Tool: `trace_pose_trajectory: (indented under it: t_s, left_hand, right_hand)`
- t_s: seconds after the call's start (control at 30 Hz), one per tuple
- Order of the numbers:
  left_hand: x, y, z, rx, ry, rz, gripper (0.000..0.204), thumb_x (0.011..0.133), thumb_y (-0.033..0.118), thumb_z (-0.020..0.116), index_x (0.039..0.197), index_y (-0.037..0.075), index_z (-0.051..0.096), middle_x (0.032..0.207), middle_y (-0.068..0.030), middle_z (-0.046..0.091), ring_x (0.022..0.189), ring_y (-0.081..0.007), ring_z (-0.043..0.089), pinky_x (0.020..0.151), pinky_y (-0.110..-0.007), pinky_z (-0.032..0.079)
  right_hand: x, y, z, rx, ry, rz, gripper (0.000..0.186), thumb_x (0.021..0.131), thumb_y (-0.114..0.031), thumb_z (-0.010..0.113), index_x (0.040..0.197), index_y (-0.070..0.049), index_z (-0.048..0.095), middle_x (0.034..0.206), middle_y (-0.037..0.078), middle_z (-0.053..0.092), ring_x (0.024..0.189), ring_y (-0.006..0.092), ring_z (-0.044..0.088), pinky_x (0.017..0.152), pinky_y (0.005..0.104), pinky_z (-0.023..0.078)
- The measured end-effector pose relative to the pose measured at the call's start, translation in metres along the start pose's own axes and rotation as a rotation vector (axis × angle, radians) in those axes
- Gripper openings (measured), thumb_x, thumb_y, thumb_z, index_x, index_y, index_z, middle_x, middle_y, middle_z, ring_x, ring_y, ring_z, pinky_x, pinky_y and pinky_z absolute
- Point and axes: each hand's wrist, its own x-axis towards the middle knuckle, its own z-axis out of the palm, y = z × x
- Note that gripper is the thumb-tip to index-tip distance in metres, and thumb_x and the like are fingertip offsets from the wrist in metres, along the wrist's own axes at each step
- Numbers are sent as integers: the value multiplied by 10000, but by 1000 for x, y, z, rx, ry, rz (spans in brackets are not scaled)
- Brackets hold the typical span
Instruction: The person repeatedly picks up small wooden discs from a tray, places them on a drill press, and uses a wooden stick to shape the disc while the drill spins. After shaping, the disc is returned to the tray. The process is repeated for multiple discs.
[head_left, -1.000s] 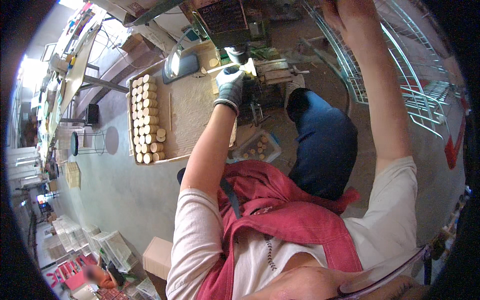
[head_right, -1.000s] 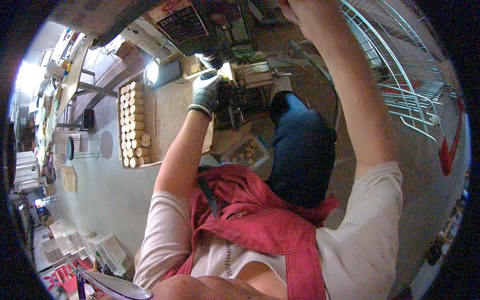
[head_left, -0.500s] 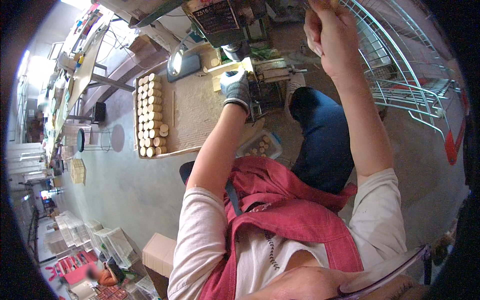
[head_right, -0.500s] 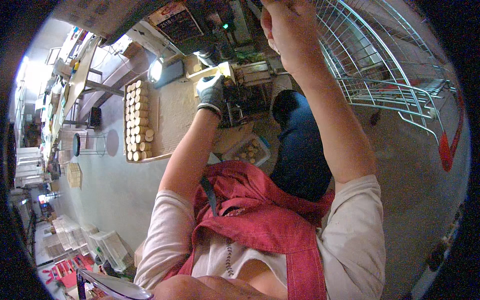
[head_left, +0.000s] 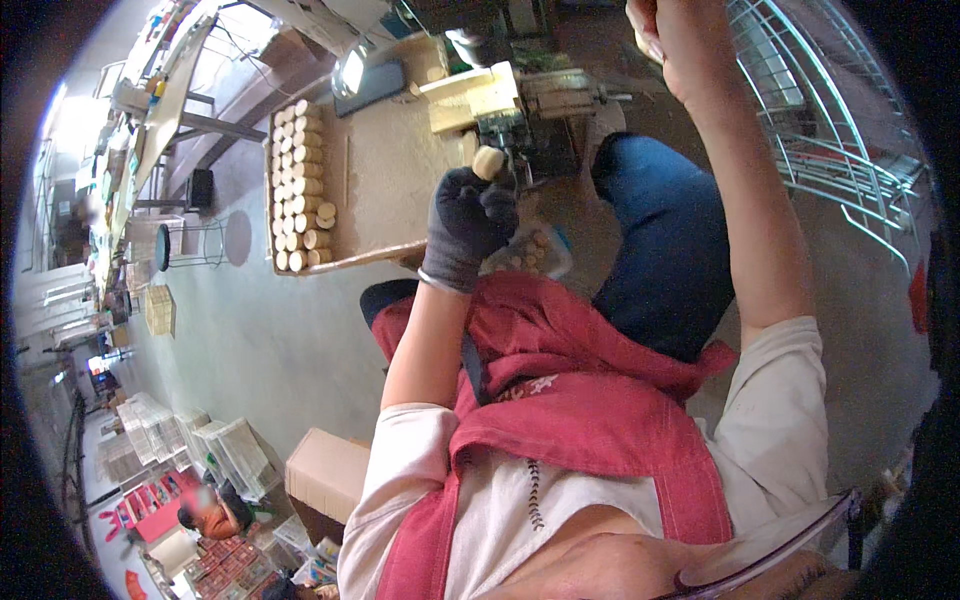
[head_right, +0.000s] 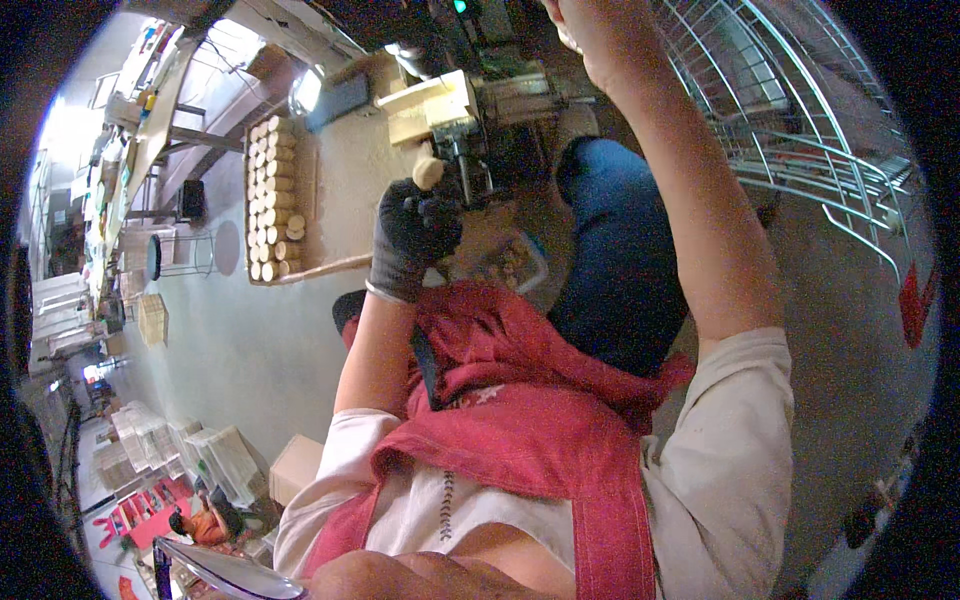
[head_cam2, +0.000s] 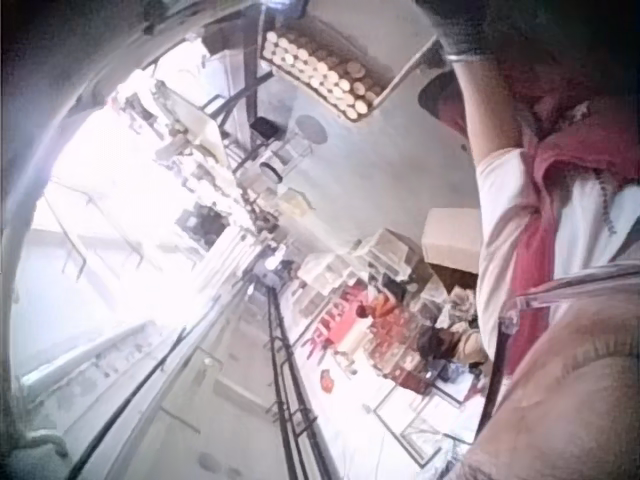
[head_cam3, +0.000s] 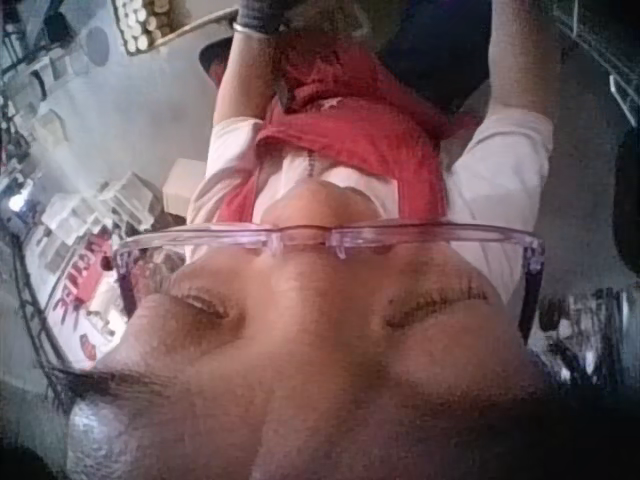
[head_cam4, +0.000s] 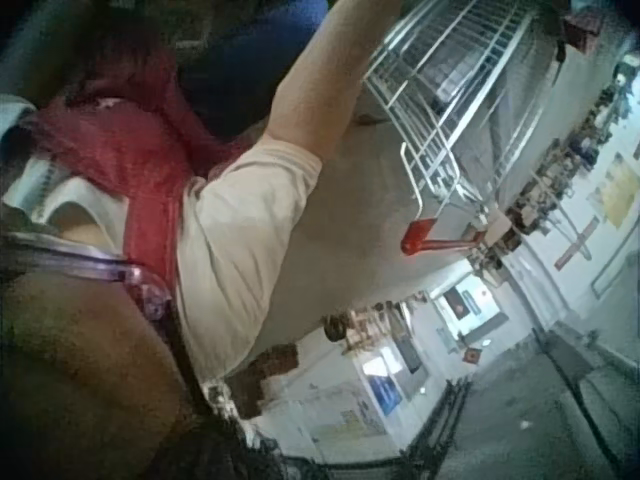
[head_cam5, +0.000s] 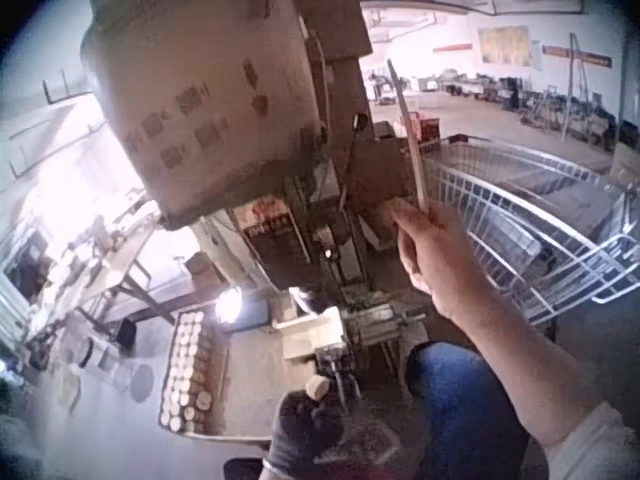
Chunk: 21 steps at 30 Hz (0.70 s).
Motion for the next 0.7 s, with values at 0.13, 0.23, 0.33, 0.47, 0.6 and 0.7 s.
trace_pose_trajectory:
  t_s: [0.13, 0.23, 0.33, 0.47, 0.6, 0.7]
  left_hand:
    - [-58, 52, 20, -1108, 55, -319, 213, 833, 246, 621, 928, 56, 629, 779, -110, 611, 673, -283, 591, 615, -341, 485]
    - [-101, 87, 95, -1074, -71, -324, 265, 792, 275, 682, 905, 37, 653, 885, -185, 647, 733, -372, 612, 675, -355, 527]
    - [-110, 96, 121, -1635, -121, -685, 283, 788, 298, 726, 906, 50, 660, 881, -143, 665, 750, -330, 646, 714, -350, 544]
    - [-139, 105, 159, -1969, -233, -1485, 254, 859, 296, 692, 969, 71, 646, 825, -77, 644, 742, -261, 643, 707, -351, 537]
    - [-154, 87, 162, -1806, -162, -926, 254, 913, 286, 639, 998, 47, 623, 852, -81, 663, 775, -268, 650, 701, -377, 523]
    - [-135, 60, 60, -1534, -99, -772, 294, 888, 226, 674, 1095, 18, 669, 1011, -223, 686, 902, -370, 671, 805, -397, 524]
  right_hand:
    - [0, 5, -6, -83, 20, 96, 362, 987, -333, 568, 702, -111, 578, 422, -13, 390, 284, 102, 287, 282, 277, 193]
    - [-5, 1, 3, 5, -25, 17, 252, 1004, -259, 544, 893, -52, 635, 450, -17, 402, 301, 85, 305, 284, 262, 200]
    - [-8, 1, 9, -32, -24, -1, 230, 1006, -226, 541, 978, -20, 639, 461, -20, 406, 307, 78, 312, 285, 254, 206]
    - [-12, -2, 22, -42, -35, 11, 227, 1003, -224, 543, 948, -26, 639, 460, -22, 402, 304, 79, 305, 286, 253, 208]
    - [-13, 0, 20, 54, -146, -53, 262, 1008, -243, 529, 842, -59, 615, 458, -20, 391, 300, 87, 284, 286, 253, 200]
    - [-12, -12, 25, -115, 170, 69, 297, 993, -300, 569, 791, -83, 571, 483, -12, 410, 319, 80, 301, 308, 238, 213]
